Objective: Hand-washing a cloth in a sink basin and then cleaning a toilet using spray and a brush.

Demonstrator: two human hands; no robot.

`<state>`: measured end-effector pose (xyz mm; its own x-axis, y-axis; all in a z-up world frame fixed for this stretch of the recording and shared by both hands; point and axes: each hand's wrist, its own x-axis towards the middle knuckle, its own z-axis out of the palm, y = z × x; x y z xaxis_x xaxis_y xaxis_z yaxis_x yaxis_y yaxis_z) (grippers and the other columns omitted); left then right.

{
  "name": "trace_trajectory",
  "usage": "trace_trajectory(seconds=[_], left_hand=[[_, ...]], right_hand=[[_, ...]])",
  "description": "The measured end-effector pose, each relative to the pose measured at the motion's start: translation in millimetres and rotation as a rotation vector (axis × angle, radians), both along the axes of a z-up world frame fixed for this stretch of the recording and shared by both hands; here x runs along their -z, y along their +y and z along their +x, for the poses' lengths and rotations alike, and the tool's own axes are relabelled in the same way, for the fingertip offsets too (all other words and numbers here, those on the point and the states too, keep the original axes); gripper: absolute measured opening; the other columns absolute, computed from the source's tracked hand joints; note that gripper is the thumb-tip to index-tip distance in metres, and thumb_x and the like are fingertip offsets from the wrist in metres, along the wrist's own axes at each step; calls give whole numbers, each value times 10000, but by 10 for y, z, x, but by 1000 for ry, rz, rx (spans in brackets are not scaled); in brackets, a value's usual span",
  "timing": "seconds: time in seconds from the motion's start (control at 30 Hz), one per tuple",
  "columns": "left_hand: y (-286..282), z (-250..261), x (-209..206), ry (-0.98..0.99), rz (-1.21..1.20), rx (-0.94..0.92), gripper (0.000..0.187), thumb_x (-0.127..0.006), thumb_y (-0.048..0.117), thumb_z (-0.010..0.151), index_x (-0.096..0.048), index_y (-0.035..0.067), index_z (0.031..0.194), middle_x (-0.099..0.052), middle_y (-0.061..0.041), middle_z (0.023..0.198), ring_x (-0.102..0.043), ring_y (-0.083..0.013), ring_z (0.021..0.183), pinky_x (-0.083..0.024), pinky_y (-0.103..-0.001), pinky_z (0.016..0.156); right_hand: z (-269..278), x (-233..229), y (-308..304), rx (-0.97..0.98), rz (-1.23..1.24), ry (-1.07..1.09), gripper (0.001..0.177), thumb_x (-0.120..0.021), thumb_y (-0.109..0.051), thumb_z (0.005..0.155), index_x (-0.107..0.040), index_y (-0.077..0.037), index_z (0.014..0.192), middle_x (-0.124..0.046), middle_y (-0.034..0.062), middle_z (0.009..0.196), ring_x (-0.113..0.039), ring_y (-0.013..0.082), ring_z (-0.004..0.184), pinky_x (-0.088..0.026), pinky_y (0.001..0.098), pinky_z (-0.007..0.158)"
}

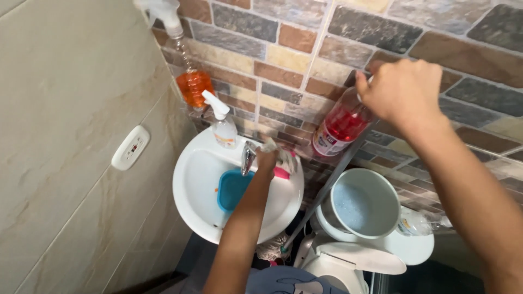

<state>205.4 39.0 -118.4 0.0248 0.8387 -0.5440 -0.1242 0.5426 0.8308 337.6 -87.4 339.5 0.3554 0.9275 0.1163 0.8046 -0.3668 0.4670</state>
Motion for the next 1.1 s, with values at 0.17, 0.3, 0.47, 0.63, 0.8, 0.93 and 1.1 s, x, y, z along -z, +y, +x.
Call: trace_trajectory(seconds=[0.17, 0.3, 0.47, 0.63, 0.8, 0.93, 1.1], left_hand=[[-193, -139, -324, 484, 107, 485, 1160, -705, 559, 753, -113, 90, 1633, -488, -227, 1498, -484, -429, 1366, -424, -506, 1080], [-987, -271, -1980, 345, 453, 663, 898, -796, 581, 676, -462, 116, 1369, -647, -75, 1335, -656, -274, 1178, -553, -408, 904], [-1103, 284, -2350, 297, 1234, 178, 1194, -750, 706, 645, -319, 84, 1569, -491, -192, 1544, -476, -424, 1434, -402, -579, 1166], [-1057, 409, -2730, 138, 1042, 127, 1121, -816, 569, 569, -405, 41, 1468, -591, -207, 1443, -578, -412, 1339, -455, -496, 1100], [-1129, 110, -2795, 223, 1001, 125, 794, -849, 372, 529, -563, 171, 1241, -758, -107, 1045, -732, -391, 964, -572, -462, 803], [-1229, -301, -3038, 174, 897, 327, 738, -812, 503, 595, -568, 175, 1209, -764, -36, 1058, -765, -263, 960, -605, -387, 835], [-1344, -724, -3046, -386, 477, 569, 715, -945, 170, 514, -679, 80, 1172, -765, -108, 1122, -739, -223, 994, -656, -339, 833]], right_hand=[[189, 217, 48, -110, 143, -55, 590, -402, -606, 1135, -762, -228, 861, -780, 83, 786, -778, 328, 784, -512, 424, 586], [44, 107, 41, -63, 87, -44, 639, -366, -595, 1157, -760, -212, 831, -781, 64, 775, -783, 283, 801, -515, 406, 601], [-110, 147, 46, -124, 107, -110, 658, -353, -601, 1185, -715, -219, 790, -649, 1, 676, -665, 231, 656, -476, 367, 583], [-92, 343, -37, -329, 287, -294, 481, -452, -562, 1104, -726, -270, 837, -731, 18, 685, -743, 283, 622, -454, 386, 521], [-58, 204, -162, -592, 354, -334, 455, -454, -508, 1158, -654, -325, 793, -571, -94, 520, -619, 169, 474, -404, 325, 475], [-97, 173, -158, -772, 363, -291, 475, -432, -470, 1187, -642, -346, 779, -318, -150, 425, -374, 71, 385, -291, 265, 441], [-415, 132, -189, -1261, 153, 99, 534, -349, -397, 1133, -650, -233, 723, -444, -117, 456, -456, 92, 345, -374, 242, 357]])
